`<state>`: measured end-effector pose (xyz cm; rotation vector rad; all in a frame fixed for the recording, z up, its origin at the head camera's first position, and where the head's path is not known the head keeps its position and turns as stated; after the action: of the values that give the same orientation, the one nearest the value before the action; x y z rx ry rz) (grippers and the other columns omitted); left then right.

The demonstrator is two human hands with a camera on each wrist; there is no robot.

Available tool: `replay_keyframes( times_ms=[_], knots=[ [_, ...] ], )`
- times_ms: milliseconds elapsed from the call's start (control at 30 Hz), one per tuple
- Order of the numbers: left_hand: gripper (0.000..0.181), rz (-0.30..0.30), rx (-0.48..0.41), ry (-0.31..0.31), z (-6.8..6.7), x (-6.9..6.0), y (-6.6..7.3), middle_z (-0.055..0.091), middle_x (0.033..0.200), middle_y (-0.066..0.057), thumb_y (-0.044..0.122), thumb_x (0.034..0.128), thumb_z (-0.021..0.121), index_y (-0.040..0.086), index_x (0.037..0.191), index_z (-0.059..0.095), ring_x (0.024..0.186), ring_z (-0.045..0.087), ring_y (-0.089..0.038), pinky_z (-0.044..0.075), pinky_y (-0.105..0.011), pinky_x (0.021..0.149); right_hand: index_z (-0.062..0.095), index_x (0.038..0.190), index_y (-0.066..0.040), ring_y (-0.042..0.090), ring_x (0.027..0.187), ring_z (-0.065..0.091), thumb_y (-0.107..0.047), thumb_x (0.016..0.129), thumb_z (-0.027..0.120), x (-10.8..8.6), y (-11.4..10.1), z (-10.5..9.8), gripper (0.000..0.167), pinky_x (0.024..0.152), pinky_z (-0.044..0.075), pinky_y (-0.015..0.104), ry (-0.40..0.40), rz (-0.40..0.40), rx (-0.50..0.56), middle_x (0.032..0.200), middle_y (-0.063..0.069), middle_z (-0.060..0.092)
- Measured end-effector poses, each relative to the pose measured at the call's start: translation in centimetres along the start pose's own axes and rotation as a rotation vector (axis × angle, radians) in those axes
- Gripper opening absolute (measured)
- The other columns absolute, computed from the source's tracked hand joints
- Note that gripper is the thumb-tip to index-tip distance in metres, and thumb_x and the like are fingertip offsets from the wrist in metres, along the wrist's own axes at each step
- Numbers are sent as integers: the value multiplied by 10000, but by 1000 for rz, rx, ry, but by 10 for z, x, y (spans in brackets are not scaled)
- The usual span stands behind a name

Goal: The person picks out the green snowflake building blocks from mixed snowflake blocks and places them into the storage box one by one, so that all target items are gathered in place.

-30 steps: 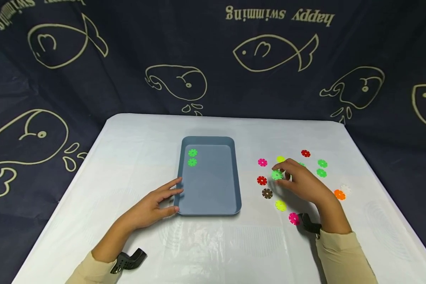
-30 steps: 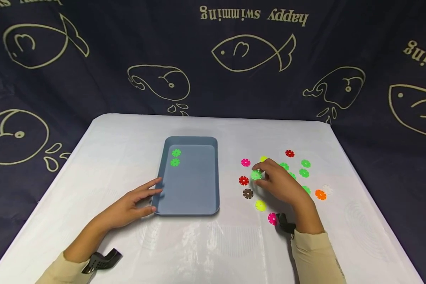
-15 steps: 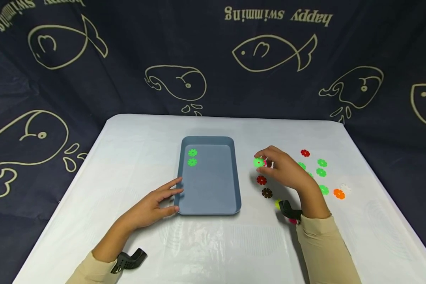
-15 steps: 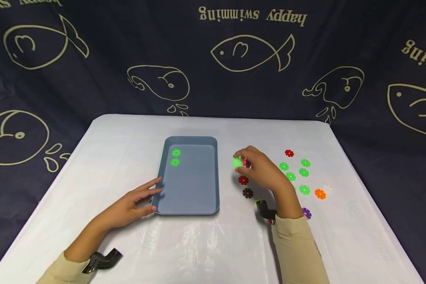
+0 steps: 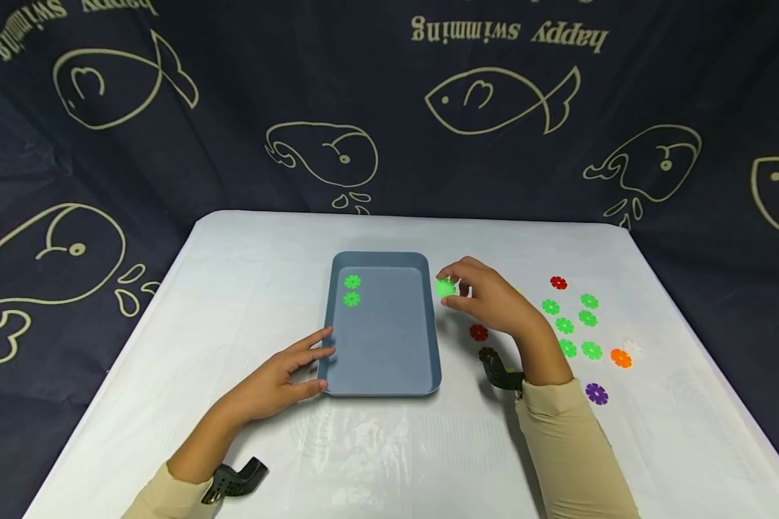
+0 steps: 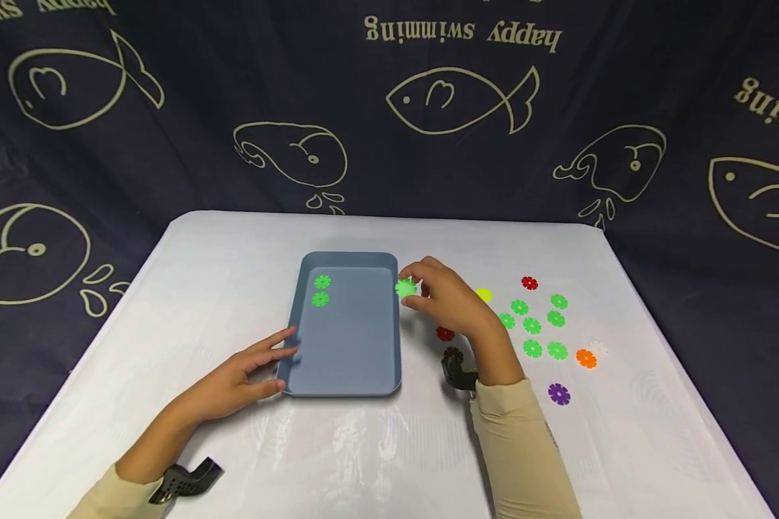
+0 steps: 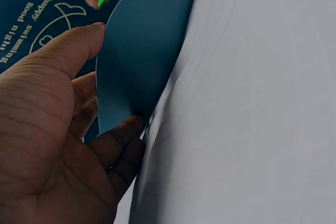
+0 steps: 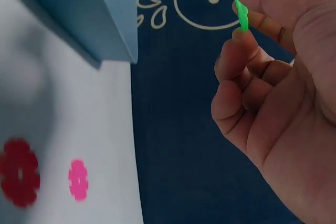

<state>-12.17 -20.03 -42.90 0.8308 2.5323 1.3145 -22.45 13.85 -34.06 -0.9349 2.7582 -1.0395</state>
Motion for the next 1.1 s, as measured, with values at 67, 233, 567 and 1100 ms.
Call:
replay_keyframes(
  times_ms=[67,233,567,1100],
  knots=[
    [605,1,-1,2,0,0,0,258,1625,-20,362,947,691,51,1439,525,1427,340,-247,399,-316,1067,641,1211,-103,253,898,544,-99,899,744,4,-2,2,328,739,471,380,-1,-10,3,1083,13,572],
    [603,-9,2,3,0,0,0,257,1624,12,371,946,691,62,1438,530,1428,338,-241,398,-339,1071,650,1180,-118,274,904,545,-93,892,755,14,-10,9,308,739,476,377,-8,-42,20,1059,19,572],
    [604,2,-14,1,0,1,0,255,1626,-12,348,945,697,39,1435,526,1434,327,-242,396,-291,1065,650,1200,-75,229,877,544,-99,893,760,38,-24,23,327,729,478,360,-43,-101,32,1012,31,556],
    [605,-9,-10,2,0,0,0,271,1620,-7,363,939,702,51,1429,537,1433,326,-225,397,-337,1072,654,1205,-77,262,954,568,-138,903,756,70,-39,53,324,778,487,350,-92,-139,27,1092,45,594]
  ],
)
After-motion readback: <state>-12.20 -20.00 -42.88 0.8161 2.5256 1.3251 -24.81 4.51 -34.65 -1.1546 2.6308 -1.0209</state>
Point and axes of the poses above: each hand's wrist, its own x-axis towards the middle knuckle, its own z-axis out of the palm, y = z × x, the point moved 4 cm from there along x, towards the middle knuckle
